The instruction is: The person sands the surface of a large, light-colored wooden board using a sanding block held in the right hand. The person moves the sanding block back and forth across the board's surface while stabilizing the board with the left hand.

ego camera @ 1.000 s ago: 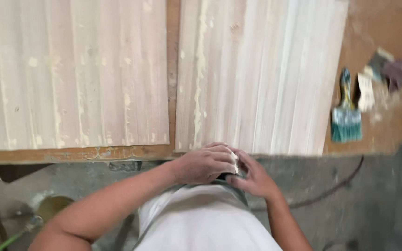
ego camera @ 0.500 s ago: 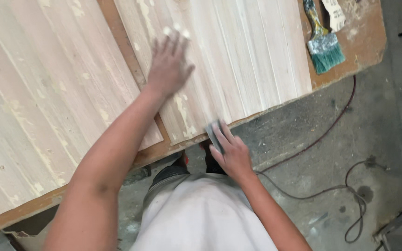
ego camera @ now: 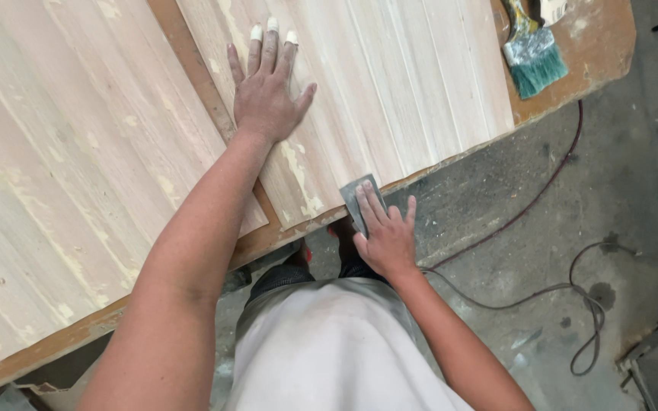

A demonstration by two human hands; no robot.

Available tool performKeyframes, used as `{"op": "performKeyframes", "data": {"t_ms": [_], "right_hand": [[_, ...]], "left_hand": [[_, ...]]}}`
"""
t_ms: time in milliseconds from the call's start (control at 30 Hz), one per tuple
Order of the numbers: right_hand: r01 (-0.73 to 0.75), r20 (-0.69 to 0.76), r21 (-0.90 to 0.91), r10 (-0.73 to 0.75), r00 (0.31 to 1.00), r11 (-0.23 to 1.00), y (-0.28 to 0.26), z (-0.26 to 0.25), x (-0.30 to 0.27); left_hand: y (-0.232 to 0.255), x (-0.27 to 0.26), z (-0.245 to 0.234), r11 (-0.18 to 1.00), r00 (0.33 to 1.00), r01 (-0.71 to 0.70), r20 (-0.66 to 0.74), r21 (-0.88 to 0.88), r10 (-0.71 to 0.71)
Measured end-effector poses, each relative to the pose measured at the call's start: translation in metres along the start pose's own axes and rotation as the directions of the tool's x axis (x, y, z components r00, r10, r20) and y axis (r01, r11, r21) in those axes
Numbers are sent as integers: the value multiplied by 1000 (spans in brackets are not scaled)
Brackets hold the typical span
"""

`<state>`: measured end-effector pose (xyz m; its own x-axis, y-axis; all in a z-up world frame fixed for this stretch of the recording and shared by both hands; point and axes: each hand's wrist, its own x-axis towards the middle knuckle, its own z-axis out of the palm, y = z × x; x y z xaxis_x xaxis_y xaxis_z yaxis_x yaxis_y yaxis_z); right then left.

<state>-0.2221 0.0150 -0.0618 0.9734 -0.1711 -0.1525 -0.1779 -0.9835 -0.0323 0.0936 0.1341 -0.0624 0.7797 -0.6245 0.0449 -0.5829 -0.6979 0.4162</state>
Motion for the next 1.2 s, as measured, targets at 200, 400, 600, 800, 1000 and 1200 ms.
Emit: {"op": "performKeyframes", "data": {"t_ms": [200, 400, 600, 800, 1000, 1200], "right_hand": [[-33, 29, -23, 34, 999, 999, -9, -5, 42], [-14, 53, -38, 16, 998, 999, -4, -4, 19], [-7, 45, -33, 9, 999, 999, -2, -10, -1], [-51, 115, -67, 58, 992, 996, -13, -21, 51], [-13, 91, -107, 23, 996, 994, -1, 1, 11], [3, 76, -87, 3, 997, 996, 0, -9, 13]], "left_hand": [[3, -1, -5, 1000, 1000, 6, 10, -27, -6], [5, 1, -7, 999, 997, 38, 66, 19, -39], [0, 0, -2, 1000, 1000, -11, 10, 3, 11], [-2, 0, 3, 1000, 1000, -6, -16, -7, 5], [-2, 2, 4, 1000, 1000, 11, 20, -16, -11], [0, 1, -2, 1000, 999, 21, 44, -6, -21]]}}
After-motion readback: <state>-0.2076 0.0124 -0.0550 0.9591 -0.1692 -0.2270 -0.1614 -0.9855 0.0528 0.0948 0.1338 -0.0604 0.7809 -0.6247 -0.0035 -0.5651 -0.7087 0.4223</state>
